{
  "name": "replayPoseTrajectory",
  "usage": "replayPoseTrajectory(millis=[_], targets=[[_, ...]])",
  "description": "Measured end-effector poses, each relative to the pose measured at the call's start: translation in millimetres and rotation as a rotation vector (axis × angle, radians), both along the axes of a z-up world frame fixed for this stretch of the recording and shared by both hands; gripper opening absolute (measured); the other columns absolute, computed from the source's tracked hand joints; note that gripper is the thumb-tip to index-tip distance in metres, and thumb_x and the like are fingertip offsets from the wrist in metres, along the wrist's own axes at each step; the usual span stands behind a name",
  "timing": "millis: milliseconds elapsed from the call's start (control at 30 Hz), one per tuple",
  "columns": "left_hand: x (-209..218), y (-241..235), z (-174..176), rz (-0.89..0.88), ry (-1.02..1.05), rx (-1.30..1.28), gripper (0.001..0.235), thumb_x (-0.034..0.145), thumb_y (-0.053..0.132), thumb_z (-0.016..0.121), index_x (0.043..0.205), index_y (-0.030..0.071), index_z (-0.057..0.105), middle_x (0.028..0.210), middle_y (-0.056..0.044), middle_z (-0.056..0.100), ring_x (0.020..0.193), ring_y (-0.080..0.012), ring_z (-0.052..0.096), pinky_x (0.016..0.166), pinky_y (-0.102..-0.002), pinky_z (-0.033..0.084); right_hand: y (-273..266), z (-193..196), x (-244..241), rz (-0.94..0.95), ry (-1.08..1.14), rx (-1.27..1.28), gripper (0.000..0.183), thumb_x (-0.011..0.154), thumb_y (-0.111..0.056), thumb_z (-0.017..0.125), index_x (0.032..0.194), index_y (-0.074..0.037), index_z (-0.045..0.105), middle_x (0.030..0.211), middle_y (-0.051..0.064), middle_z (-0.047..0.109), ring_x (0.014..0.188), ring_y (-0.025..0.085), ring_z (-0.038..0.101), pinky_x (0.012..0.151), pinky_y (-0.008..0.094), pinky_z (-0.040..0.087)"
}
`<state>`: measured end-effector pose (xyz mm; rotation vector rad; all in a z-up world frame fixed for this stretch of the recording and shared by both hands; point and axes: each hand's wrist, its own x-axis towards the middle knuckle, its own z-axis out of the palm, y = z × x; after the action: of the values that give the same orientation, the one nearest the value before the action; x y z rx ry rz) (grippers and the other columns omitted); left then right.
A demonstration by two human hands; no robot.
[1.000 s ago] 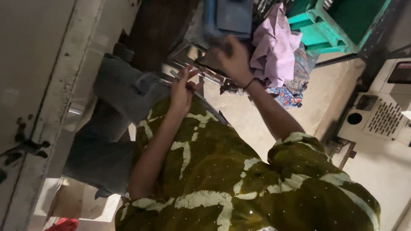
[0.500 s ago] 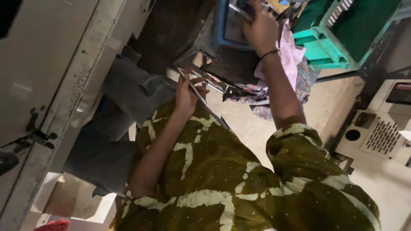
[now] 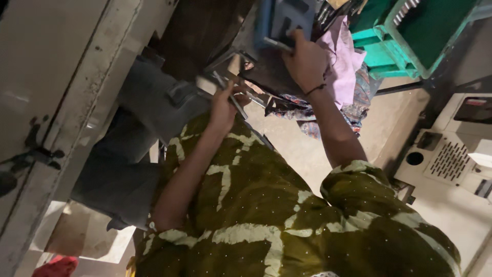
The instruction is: The person handles several small metal cylindrical parts, repeatedly picking them up, inspecting them, and placing them into a green storage bin. They also wipe a metal surface with a pink cloth and open a machine door to place a part inside.
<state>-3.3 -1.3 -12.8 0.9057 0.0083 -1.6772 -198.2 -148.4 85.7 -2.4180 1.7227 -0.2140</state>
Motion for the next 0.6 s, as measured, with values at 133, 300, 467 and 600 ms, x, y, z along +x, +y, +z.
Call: replayPoseTrajectory(millis=[133,300,467,600], targets=[[-4,-4,-1,0.01,-0.008,0.047,0.025,0.105,0.017,0.052,0.12,-0.001,0.06,0.11,-0.019,0.074,0.101,-0.028,0.077,0.091,-0.041,0.062,15,-5,7,0.08,-0.166,0.017,0.03,0.086,-0.028,0.082,0.103,-0.009,0.065,0.086,0.014,0.074,0.081,0.037,0.072,0.069,0.049,0.054],[-7,-3,4,0.03,-0.011,-0.026,0.03,0.105,0.022,0.054,0.128,0.006,0.062,0.123,-0.009,0.07,0.112,-0.0204,0.07,0.098,-0.036,0.061,48,-11,39,0.09,-0.252,0.164,0.031,0.085,-0.033,0.082,0.103,-0.01,0.07,0.089,0.017,0.073,0.085,0.038,0.072,0.072,0.047,0.057],[-9,2,-7,0.061,-0.031,-0.081,0.027,0.107,0.02,0.057,0.13,0.006,0.063,0.111,-0.005,0.068,0.098,-0.014,0.067,0.085,-0.031,0.057,75,-10,70,0.052,-0.259,0.317,0.035,0.081,-0.033,0.08,0.103,-0.008,0.068,0.089,0.015,0.075,0.084,0.038,0.073,0.072,0.047,0.056],[-8,5,-23,0.018,-0.076,0.036,0.021,0.106,0.02,0.056,0.119,0.006,0.067,0.099,-0.001,0.068,0.085,-0.0115,0.065,0.079,-0.03,0.058,81,-5,74,0.021,-0.304,0.447,0.038,0.082,-0.029,0.076,0.108,-0.005,0.064,0.09,0.017,0.074,0.082,0.036,0.074,0.073,0.044,0.057]])
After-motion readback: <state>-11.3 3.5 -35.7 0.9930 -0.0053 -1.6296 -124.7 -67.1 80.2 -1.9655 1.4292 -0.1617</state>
